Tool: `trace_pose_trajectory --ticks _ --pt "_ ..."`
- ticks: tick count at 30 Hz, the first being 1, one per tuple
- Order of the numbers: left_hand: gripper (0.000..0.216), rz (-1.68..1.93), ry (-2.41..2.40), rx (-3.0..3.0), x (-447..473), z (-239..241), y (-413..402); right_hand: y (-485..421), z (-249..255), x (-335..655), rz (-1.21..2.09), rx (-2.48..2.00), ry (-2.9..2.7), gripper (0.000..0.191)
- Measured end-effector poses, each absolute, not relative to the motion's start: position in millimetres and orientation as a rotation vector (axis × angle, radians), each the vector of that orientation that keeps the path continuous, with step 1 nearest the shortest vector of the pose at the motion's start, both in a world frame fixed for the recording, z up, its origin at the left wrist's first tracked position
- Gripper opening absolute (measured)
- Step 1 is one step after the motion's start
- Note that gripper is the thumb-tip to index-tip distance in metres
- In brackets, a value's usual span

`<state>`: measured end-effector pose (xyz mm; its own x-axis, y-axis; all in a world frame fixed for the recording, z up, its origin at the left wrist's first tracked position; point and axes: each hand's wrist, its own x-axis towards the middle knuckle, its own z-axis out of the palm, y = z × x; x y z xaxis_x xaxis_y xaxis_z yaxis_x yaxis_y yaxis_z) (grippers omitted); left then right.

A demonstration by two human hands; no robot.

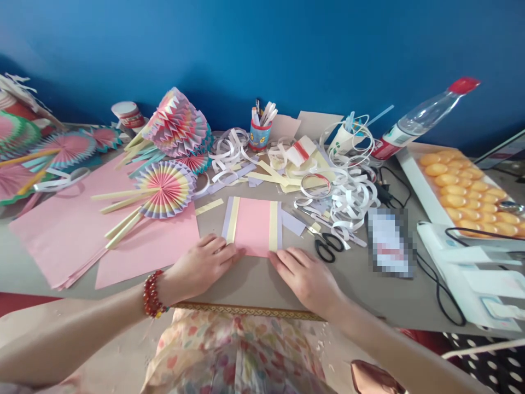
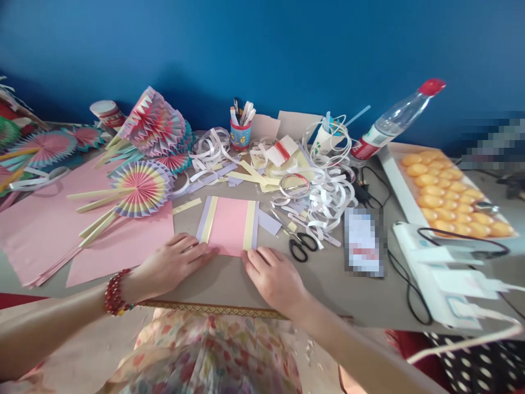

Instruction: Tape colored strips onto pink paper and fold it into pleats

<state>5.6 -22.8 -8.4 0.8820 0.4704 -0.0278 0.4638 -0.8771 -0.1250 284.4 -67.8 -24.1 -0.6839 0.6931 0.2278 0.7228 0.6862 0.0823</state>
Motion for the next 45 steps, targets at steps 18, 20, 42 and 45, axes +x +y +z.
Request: trace_pose_trajectory --ticks 18,20,42,45 --pt "0.080 0.151 -0.867 -2.942 27 -5 -29 -82 -24 281 -0.200 -1.305 -2.678 0.042" --pt "0.078 0.119 -0.875 -2.950 23 -6 -30 -82 -26 282 -0.163 -1.326 -2.661 0.045" --pt "0.030 -0.942 -1.507 -3.160 -5 0 -41 -50 -15 283 -0.005 -1.262 -2.597 0.016" --pt "0.034 -1.355 -1.793 -3.258 -2 2 -52 -48 -11 285 0.170 -1.257 -2.411 0.019"
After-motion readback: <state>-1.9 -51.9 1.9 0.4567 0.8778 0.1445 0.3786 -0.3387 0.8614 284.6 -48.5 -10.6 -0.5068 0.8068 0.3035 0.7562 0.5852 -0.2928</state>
